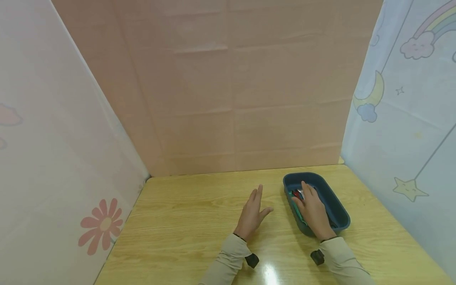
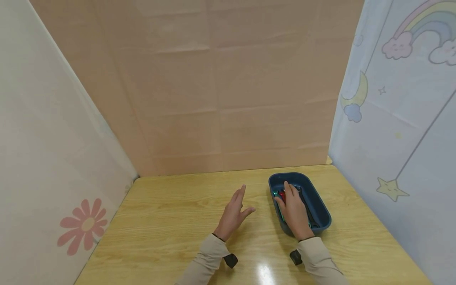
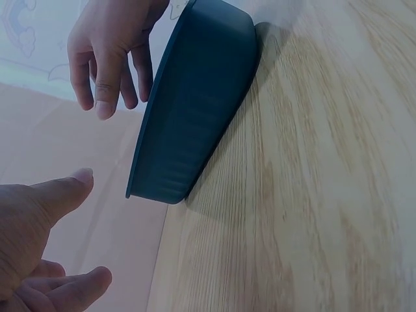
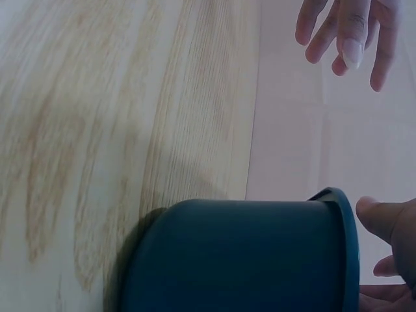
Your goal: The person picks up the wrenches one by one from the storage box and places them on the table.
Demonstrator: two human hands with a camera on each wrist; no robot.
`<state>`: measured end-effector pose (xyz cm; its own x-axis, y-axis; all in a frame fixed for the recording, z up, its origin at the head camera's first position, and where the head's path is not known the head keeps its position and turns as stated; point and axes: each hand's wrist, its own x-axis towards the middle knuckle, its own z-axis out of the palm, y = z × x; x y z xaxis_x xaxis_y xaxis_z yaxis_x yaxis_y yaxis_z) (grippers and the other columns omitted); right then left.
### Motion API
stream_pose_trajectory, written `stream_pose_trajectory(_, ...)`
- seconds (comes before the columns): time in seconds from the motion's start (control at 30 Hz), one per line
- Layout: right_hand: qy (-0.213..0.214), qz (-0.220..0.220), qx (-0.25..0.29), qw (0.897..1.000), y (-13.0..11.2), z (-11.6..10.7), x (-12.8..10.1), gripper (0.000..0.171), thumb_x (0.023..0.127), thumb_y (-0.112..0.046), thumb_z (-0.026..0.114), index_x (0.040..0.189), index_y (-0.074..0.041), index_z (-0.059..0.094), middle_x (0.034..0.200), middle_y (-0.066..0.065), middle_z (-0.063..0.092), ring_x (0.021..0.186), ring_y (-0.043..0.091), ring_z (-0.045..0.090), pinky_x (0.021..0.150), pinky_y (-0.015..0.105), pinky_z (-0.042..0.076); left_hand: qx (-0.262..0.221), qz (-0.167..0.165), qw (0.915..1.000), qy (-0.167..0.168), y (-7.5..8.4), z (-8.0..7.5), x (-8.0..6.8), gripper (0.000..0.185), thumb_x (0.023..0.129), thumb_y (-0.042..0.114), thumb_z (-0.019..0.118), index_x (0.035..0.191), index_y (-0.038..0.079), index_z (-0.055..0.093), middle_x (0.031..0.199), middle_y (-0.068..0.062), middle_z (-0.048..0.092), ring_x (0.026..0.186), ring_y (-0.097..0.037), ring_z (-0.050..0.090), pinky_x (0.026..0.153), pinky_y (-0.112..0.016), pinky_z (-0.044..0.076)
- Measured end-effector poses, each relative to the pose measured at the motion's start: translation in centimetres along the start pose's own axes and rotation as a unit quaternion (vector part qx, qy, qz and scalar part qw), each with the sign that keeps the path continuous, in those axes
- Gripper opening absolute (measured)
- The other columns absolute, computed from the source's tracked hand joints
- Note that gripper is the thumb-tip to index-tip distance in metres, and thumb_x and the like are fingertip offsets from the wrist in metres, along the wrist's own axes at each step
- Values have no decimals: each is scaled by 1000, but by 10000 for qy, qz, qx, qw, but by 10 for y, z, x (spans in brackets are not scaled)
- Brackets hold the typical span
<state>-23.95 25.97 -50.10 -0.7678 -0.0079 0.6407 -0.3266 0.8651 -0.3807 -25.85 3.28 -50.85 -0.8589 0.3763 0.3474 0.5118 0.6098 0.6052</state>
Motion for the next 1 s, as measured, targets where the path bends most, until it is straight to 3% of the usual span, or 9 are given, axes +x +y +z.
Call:
stream_pose_trajectory(0.5,-222,362,8,9991,4,-9,2,71,90,-13,75,145,12,38,134,39,46,80,42,70,72,58,56,-113,159,9998,59,7,6,6,84,95,29,69,159,8,19,153,-27,37,131,-38,51,102,-43,49)
stream_pose_trajectory(0.83,93,105,-180,9997,6,-13,-1,70,85,-9,79,141,14,43,128,38,51,75,39,67,70,62,54,-141,2,9999,-57,10,8,6,84,95,29,68,160,9,19,154,-24,37,134,-35,49,103,-41,48)
stream_pose_trajectory(1.0,176,35,-278,9995,7,-18,2,71,84,-7,80,141,15,43,127,38,51,86,46,65,71,62,53,-169,25,9998,-71,10,8,8,83,96,29,67,160,8,19,154,-23,37,134,-35,49,103,-41,48)
